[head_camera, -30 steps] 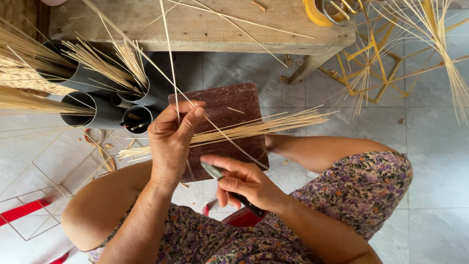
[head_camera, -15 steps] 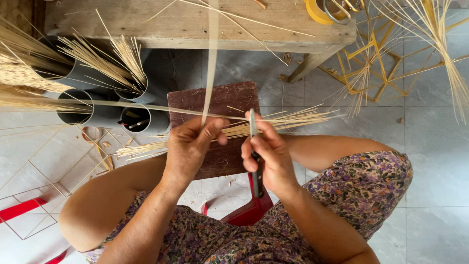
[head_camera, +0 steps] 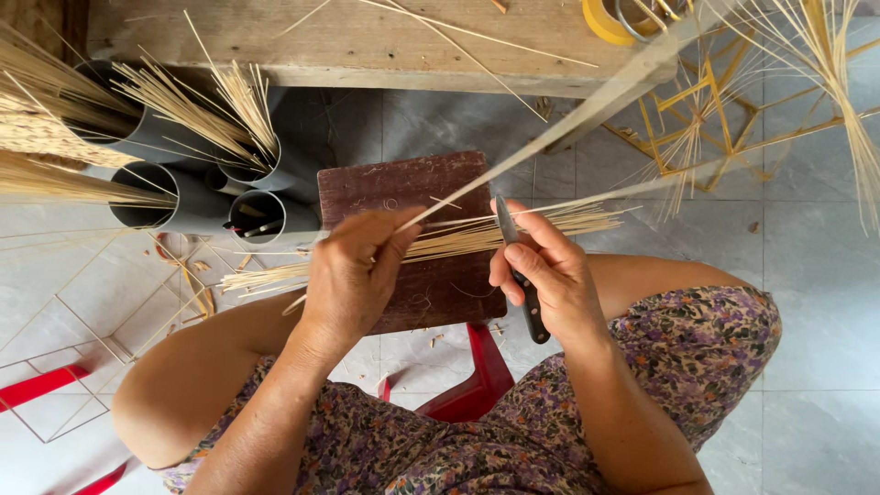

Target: The person sits on a low stool and uses a small knife to shave and trim thin bamboo strips, drawing each strip across the blade to smooth and point the ends. They handle the strips one at a time, working over a bundle resting on their lap and a small board.

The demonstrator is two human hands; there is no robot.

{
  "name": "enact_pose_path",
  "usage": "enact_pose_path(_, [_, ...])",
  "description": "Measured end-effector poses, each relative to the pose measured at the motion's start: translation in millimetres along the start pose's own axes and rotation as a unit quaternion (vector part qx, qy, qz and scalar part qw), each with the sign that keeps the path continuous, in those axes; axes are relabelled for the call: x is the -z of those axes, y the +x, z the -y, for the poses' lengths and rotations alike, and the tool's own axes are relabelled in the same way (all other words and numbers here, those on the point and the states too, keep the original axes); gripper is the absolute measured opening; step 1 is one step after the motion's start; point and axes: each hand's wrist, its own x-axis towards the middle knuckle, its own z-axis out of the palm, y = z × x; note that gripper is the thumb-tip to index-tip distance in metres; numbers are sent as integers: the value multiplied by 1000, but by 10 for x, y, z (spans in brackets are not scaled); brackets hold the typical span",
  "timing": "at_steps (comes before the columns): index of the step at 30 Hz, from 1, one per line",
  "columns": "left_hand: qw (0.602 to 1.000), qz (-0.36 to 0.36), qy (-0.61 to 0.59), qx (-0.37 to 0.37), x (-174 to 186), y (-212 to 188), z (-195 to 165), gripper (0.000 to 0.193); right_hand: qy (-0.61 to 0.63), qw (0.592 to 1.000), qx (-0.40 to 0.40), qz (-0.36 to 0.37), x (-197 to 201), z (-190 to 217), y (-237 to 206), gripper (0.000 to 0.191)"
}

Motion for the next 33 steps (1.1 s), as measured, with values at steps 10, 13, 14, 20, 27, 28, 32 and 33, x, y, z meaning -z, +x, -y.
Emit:
enact_pose_path(10, [986,89,-103,93,-142,-79,96,15,-38,999,-31,20,-170,-104,-25,47])
enact_pose_path(13, [988,90,-72,106,-141,-86,80,15,-35,998,-29,38,-190,-173,-22,45])
enact_pose_path(14, [987,95,-65,110,-128,-84,77,14,-43,999,-20,27,-174,-188,-16,44])
enact_pose_path(20, [982,111,-52,142,-19,-79,81,11,-46,997,5,-60,78,-128,43,41])
enact_pose_path(27, [980,131,-54,143,172,-71,173,9,-22,989,25,-141,321,91,46,39])
enact_pose_path(28, [979,133,-56,147,192,-70,181,9,-24,988,25,-152,359,120,38,39])
enact_pose_path(32, [976,131,-75,154,278,-62,198,8,-4,980,52,-191,523,201,25,38])
enact_pose_path(33, [976,129,-82,155,297,-63,197,8,10,978,63,-196,572,216,25,38])
